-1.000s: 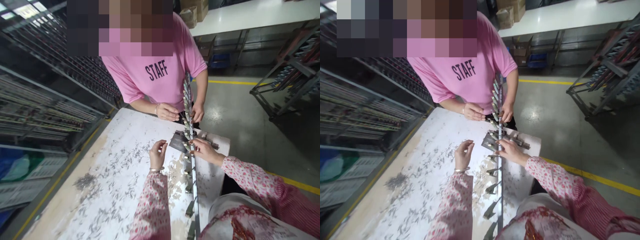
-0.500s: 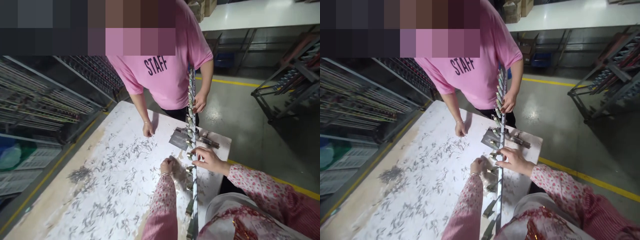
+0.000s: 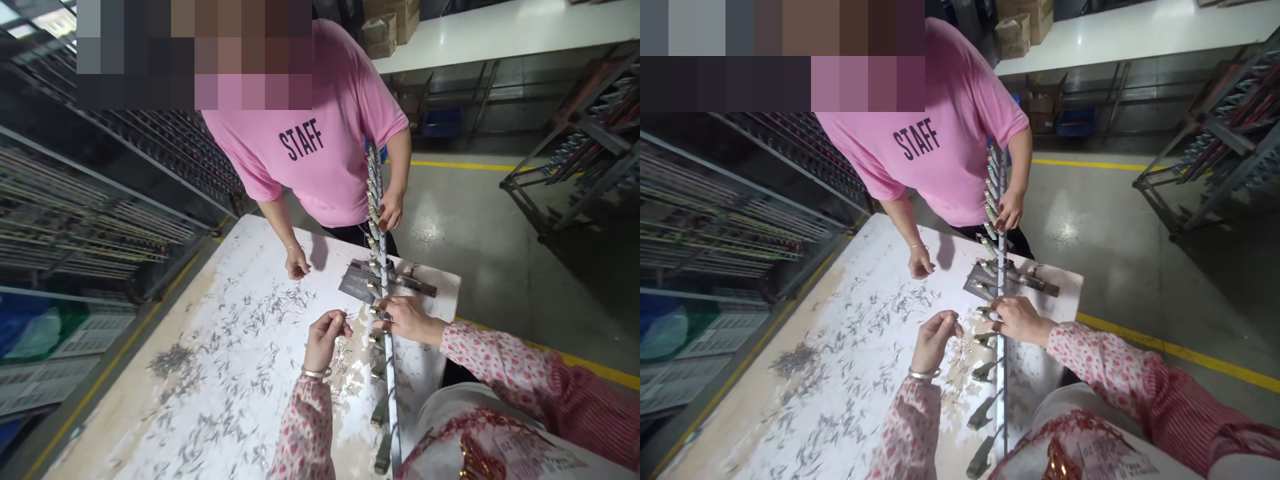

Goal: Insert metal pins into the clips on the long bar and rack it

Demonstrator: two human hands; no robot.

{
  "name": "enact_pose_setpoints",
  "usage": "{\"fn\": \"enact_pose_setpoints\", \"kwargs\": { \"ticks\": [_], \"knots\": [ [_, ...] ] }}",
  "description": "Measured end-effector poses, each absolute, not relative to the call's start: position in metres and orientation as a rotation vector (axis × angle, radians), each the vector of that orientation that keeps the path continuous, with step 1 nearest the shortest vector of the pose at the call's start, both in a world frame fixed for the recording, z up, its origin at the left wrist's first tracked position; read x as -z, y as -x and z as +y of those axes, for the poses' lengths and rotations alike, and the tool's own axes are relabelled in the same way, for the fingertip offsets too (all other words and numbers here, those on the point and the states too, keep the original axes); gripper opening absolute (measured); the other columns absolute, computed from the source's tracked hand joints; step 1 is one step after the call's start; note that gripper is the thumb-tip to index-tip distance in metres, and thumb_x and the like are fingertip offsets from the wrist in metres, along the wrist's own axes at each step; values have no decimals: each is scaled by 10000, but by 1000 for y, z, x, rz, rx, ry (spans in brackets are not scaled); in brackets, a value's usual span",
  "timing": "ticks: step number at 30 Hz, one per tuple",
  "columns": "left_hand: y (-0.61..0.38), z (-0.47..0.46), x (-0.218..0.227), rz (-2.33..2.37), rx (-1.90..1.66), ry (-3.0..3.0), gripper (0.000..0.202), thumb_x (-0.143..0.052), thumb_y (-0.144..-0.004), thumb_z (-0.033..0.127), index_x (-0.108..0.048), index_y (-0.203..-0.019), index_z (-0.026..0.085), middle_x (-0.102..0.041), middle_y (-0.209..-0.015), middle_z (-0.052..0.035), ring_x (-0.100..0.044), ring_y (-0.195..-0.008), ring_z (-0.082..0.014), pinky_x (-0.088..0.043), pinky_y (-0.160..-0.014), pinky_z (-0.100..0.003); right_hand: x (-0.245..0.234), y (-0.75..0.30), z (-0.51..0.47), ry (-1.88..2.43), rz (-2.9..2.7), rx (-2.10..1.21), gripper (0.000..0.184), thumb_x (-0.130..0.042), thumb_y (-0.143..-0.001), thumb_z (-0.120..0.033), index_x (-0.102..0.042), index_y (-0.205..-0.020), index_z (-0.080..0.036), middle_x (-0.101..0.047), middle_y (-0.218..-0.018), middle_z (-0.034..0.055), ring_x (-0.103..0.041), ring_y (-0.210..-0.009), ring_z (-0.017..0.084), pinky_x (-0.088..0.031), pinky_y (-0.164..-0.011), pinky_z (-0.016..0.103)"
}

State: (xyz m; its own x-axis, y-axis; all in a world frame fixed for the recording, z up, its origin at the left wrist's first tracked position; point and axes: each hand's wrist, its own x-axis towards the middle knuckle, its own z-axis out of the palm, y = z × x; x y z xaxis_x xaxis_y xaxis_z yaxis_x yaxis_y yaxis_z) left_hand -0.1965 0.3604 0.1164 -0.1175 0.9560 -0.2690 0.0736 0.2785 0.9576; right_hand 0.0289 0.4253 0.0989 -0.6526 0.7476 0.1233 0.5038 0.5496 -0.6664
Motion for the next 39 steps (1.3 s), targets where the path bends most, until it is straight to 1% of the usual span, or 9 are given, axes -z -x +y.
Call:
{"fn": "enact_pose_setpoints", "kwargs": {
  "ticks": [3,7,10,21,30,33,36,38,39],
  "knots": [
    [188,362,-144,1431,-1013,-1116,301,-644,-828,405,-610,-956,134,-649,-674,-30,-619,-633,-150,-513,-664,-297,-100,-28,425,1032,-2402,-837,280,-625,-867,-428,-638,-927,-155,-702,-873,59,-668,-792,207,-458,-684,286],
    [177,371,-170,1544,-1042,-1553,156,-635,-849,312,-676,-862,162,-645,-788,-46,-614,-735,-145,-494,-685,-261,-104,-27,426,1028,-2417,-837,206,-617,-874,-366,-630,-876,-161,-703,-863,55,-665,-794,204,-444,-680,282],
    [169,379,-182,1555,-1078,-1846,102,-620,-864,255,-684,-859,176,-654,-864,-57,-625,-853,-163,-500,-764,-269,-107,-28,427,1021,-2431,-849,203,-605,-885,-356,-627,-835,-161,-699,-829,54,-656,-761,189,-427,-658,272],
    [154,392,-202,1427,-939,-2327,65,-595,-875,130,-629,-915,168,-656,-842,-43,-612,-805,-147,-501,-731,-277,-112,-30,429,1046,-2507,-860,299,-521,-932,-426,-629,-861,-156,-698,-829,57,-658,-771,184,-413,-665,268],
    [147,392,-210,1365,-808,-2459,104,-571,-897,167,-642,-971,184,-666,-849,-42,-606,-827,-163,-484,-747,-299,-116,-30,430,1042,-2513,-892,334,-537,-915,-467,-637,-875,-151,-700,-838,72,-654,-758,192,-435,-661,272],
    [157,393,-196,1433,-913,-2324,146,-561,-908,232,-643,-1023,197,-686,-926,-55,-627,-890,-174,-501,-793,-305,-112,-32,430,1050,-2491,-912,315,-568,-896,-464,-654,-890,-160,-702,-865,68,-656,-794,199,-456,-687,273],
    [189,391,-152,1803,-958,-1907,230,-522,-916,313,-633,-1074,186,-686,-1025,-78,-640,-940,-183,-507,-831,-307,-106,-38,426,999,-2394,-948,301,-601,-880,-440,-645,-987,-162,-690,-962,75,-650,-812,190,-476,-726,276],
    [218,381,-109,2130,-730,-1511,227,-545,-884,306,-634,-1053,184,-696,-1004,-63,-654,-914,-169,-506,-819,-276,-101,-45,422,960,-2271,-975,326,-611,-876,-435,-611,-1059,-165,-664,-993,76,-628,-750,161,-480,-703,270],
    [232,373,-87,2215,-641,-1408,197,-572,-853,265,-647,-1005,165,-706,-916,-68,-664,-846,-175,-508,-792,-280,-99,-49,419,954,-2196,-978,316,-610,-877,-429,-598,-1052,-166,-651,-972,70,-607,-704,145,-476,-678,265]
  ]
}}
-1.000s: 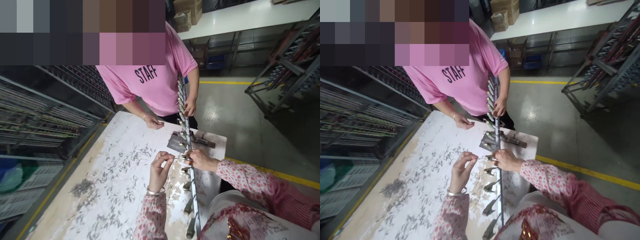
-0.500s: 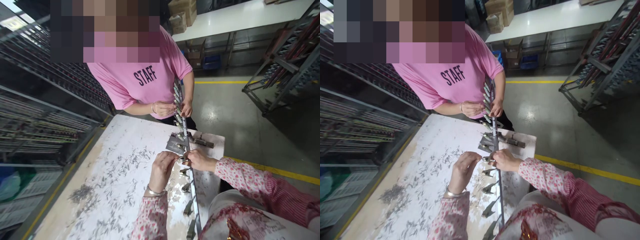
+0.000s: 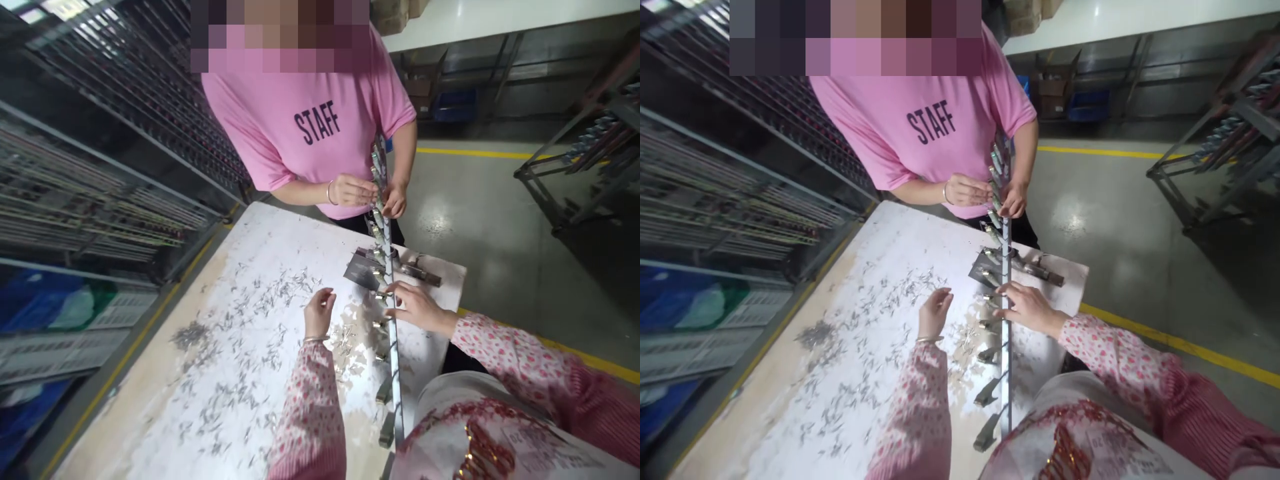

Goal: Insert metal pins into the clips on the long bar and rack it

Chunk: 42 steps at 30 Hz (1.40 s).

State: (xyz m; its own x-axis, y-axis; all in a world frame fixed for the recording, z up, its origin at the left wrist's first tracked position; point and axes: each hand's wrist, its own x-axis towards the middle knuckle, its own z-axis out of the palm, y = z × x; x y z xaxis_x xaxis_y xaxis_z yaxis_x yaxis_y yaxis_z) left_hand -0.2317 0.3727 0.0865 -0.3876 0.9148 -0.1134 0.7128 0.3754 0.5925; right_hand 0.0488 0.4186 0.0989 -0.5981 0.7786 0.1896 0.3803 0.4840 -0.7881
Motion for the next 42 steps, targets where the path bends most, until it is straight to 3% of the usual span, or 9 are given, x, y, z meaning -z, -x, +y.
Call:
{"fn": "enact_pose_setpoints", "kwargs": {
  "ticks": [5,10,16,21,24,28,32,36,42],
  "knots": [
    [259,322,6,2359,-379,-1159,86,-660,-726,144,-666,-812,154,-646,-633,-28,-626,-634,-175,-472,-661,-278,-100,-65,403,840,-1996,-1003,207,-573,-906,-381,-568,-932,-176,-609,-850,28,-538,-617,108,-444,-626,247],
    [240,308,50,2355,-322,-1101,123,-630,-786,190,-641,-897,137,-626,-748,-28,-596,-706,-145,-441,-688,-258,-113,-62,394,655,-2161,-1040,367,-533,-920,-469,-568,-1102,-152,-618,-803,34,-583,-657,138,-452,-620,260],
    [242,310,51,2334,-425,-1057,58,-629,-757,149,-575,-738,140,-589,-787,-26,-551,-724,-133,-445,-746,-290,-117,-54,391,740,-2345,-997,404,-509,-924,-509,-580,-1088,-147,-664,-912,72,-612,-668,148,-474,-630,267],
    [249,303,28,2283,-643,-920,125,-596,-772,288,-539,-763,177,-574,-630,1,-581,-634,-159,-458,-656,-284,-103,-43,388,818,-2452,-883,450,-515,-907,-553,-593,-1104,-156,-677,-986,84,-663,-854,200,-497,-711,284],
    [248,304,4,2154,-809,-868,271,-571,-775,437,-528,-797,170,-598,-649,-11,-599,-597,-149,-500,-612,-282,-96,-36,386,912,-2489,-829,435,-546,-887,-555,-615,-1081,-172,-680,-979,75,-667,-854,203,-494,-717,282],
    [239,308,-44,1914,-962,-902,462,-610,-731,575,-589,-880,138,-642,-733,-41,-629,-651,-147,-547,-675,-306,-96,-31,384,995,-2496,-824,377,-550,-895,-516,-637,-1031,-176,-686,-952,60,-668,-818,197,-490,-699,279],
    [216,314,-106,1631,-1052,-1047,379,-632,-808,472,-626,-984,137,-665,-757,-50,-645,-692,-161,-543,-700,-318,-101,-31,384,990,-2522,-854,319,-544,-911,-444,-639,-998,-152,-691,-931,67,-662,-830,192,-489,-722,278],
    [184,326,-164,1579,-1000,-1562,163,-582,-888,302,-666,-895,163,-670,-839,-66,-644,-803,-168,-516,-745,-294,-108,-33,386,973,-2527,-903,268,-515,-927,-375,-641,-918,-138,-690,-889,65,-652,-799,184,-483,-707,275],
    [157,338,-198,1563,-836,-2147,123,-529,-919,181,-639,-972,195,-680,-926,-50,-637,-876,-158,-496,-782,-272,-114,-34,387,1025,-2566,-947,247,-502,-934,-320,-650,-889,-128,-688,-851,78,-633,-707,159,-456,-636,257]
  ]
}}
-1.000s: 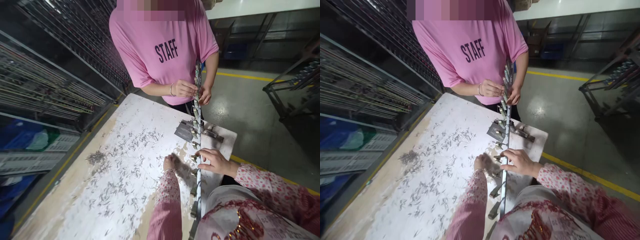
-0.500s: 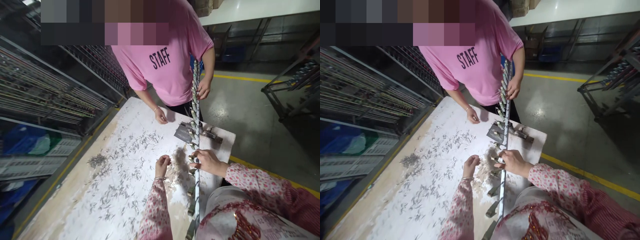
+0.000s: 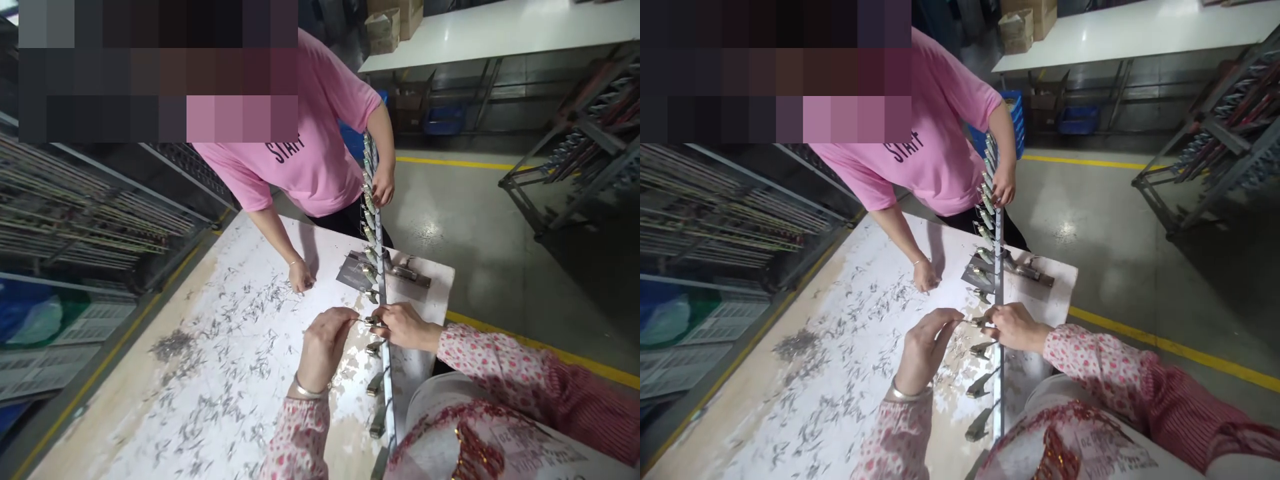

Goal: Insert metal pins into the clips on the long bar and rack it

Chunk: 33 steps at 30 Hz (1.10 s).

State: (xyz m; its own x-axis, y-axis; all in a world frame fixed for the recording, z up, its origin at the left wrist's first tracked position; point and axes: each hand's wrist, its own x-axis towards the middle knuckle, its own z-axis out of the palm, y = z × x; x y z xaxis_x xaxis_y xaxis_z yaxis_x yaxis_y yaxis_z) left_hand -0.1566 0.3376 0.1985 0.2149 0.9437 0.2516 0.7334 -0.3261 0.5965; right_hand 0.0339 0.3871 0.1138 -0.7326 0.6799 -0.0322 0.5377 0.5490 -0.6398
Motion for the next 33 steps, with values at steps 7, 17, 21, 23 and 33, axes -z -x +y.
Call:
{"fn": "enact_pose_setpoints", "kwargs": {
  "ticks": [7,17,21,23,33],
  "knots": [
    [147,342,-209,1579,-667,-2447,111,-533,-921,184,-624,-985,194,-692,-909,-35,-626,-828,-158,-465,-764,-294,-120,-37,389,989,-2585,-911,323,-500,-942,-438,-636,-935,-145,-693,-900,71,-651,-754,176,-446,-650,260],
    [175,348,-171,1713,-902,-1932,205,-496,-929,293,-644,-1036,199,-694,-946,-60,-654,-859,-170,-504,-774,-286,-111,-42,388,943,-2518,-957,322,-569,-902,-445,-620,-1021,-150,-683,-964,81,-653,-793,187,-486,-693,276],
    [234,346,-85,2340,-723,-1209,148,-584,-824,268,-651,-918,175,-703,-856,-54,-661,-803,-177,-499,-766,-277,-103,-55,378,877,-2216,-1050,334,-569,-903,-431,-559,-1093,-156,-636,-1000,83,-607,-683,140,-488,-658,272],
    [256,335,-46,2445,-617,-1057,46,-637,-758,209,-636,-778,167,-663,-674,-33,-637,-685,-178,-490,-694,-286,-104,-63,372,866,-2075,-1045,251,-549,-917,-402,-550,-1011,-170,-610,-921,62,-575,-656,130,-471,-638,265],
    [259,319,43,2458,-603,-809,260,-600,-880,326,-554,-711,132,-566,-680,12,-556,-652,-110,-479,-683,-286,-123,-69,354,623,-2335,-1084,456,-410,-944,-561,-562,-1080,-153,-609,-833,63,-570,-674,158,-450,-649,286]
  ]
}}
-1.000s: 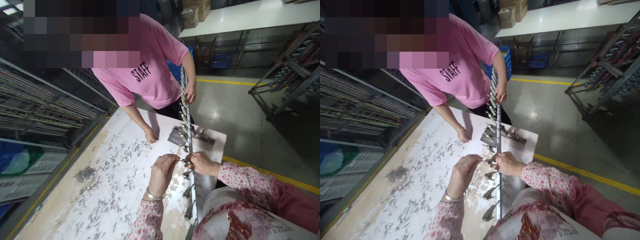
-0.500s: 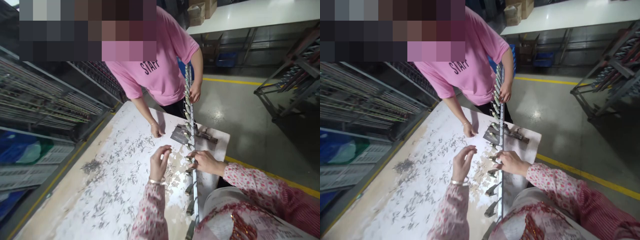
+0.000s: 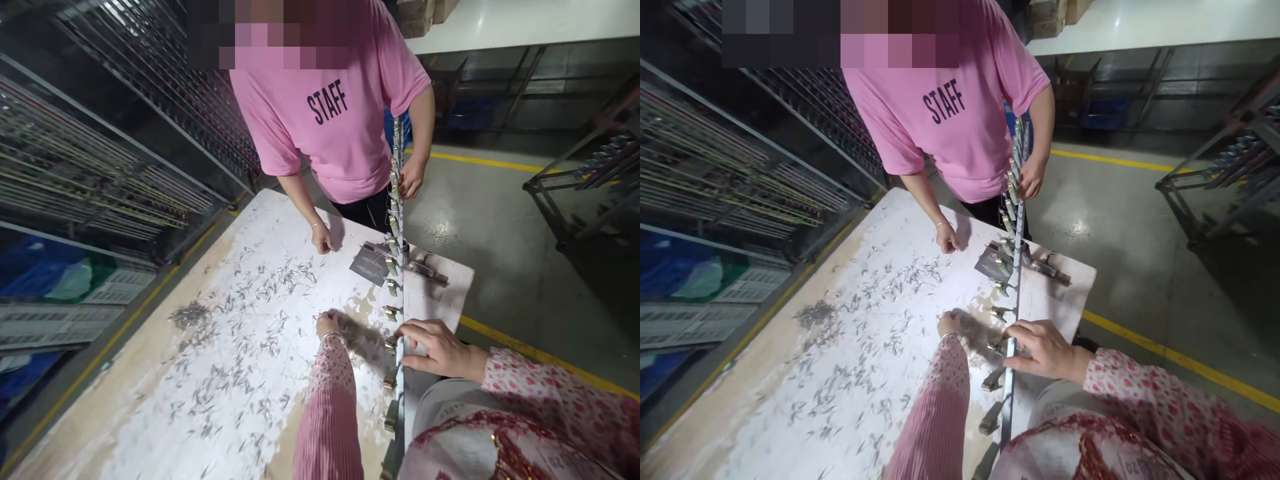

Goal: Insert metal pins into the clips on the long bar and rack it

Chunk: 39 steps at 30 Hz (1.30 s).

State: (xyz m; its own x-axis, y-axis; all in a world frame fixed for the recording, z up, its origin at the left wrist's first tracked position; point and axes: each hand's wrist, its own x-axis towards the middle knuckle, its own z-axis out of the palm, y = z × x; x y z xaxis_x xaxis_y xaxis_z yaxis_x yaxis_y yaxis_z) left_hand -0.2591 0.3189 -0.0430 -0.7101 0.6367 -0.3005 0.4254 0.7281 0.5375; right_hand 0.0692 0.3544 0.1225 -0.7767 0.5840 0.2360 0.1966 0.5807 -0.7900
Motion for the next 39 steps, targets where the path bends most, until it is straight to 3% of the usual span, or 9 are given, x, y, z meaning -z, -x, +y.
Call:
{"fn": "enact_pose_setpoints", "kwargs": {
  "ticks": [7,10,14,20,25,31,34,39],
  "knots": [
    [272,302,30,2310,-900,-634,265,-604,-834,394,-553,-789,137,-566,-656,21,-505,-530,-82,-434,-542,-234,-112,-57,350,757,-2414,-1073,351,-546,-912,-469,-569,-1087,-166,-650,-944,61,-606,-687,147,-465,-659,260],
    [271,289,14,2208,-1066,-556,428,-607,-734,529,-556,-898,137,-609,-703,-11,-511,-505,-83,-400,-486,-219,-103,-52,347,773,-2442,-1023,394,-562,-893,-510,-582,-1080,-164,-659,-942,65,-621,-696,155,-472,-664,265],
    [256,279,-15,2041,-1241,-557,552,-635,-622,614,-545,-891,140,-608,-718,-31,-532,-553,-94,-400,-499,-210,-94,-46,347,831,-2497,-928,379,-589,-875,-500,-608,-1068,-174,-675,-941,63,-653,-779,191,-485,-712,286],
    [209,282,-90,1724,-1343,-761,377,-709,-713,459,-538,-888,172,-562,-650,31,-493,-554,-74,-419,-553,-208,-103,-46,351,898,-2474,-898,350,-589,-867,-484,-650,-1025,-178,-695,-937,53,-669,-811,187,-485,-711,266],
    [174,283,-151,1447,-1227,-972,277,-669,-817,367,-625,-969,139,-635,-724,-24,-591,-654,-121,-499,-659,-267,-109,-45,350,904,-2426,-924,309,-573,-879,-439,-665,-886,-144,-700,-873,62,-661,-771,173,-476,-675,257],
    [160,282,-182,1598,-1102,-1421,155,-633,-856,293,-661,-923,156,-665,-791,-47,-635,-735,-150,-518,-689,-265,-104,-41,349,942,-2398,-957,195,-581,-874,-334,-654,-907,-157,-707,-868,33,-652,-737,159,-449,-658,244],
    [153,287,-195,1696,-1005,-1814,106,-586,-889,236,-663,-922,170,-678,-919,-54,-649,-848,-149,-520,-739,-245,-105,-40,349,962,-2408,-943,200,-568,-887,-354,-644,-894,-170,-702,-841,23,-648,-730,164,-429,-653,245],
    [139,296,-211,1657,-892,-2224,89,-568,-898,158,-635,-954,175,-682,-880,-30,-649,-816,-126,-518,-736,-226,-112,-41,350,970,-2444,-966,240,-553,-911,-400,-631,-871,-177,-695,-814,15,-645,-721,161,-399,-635,245]
  ]
}}
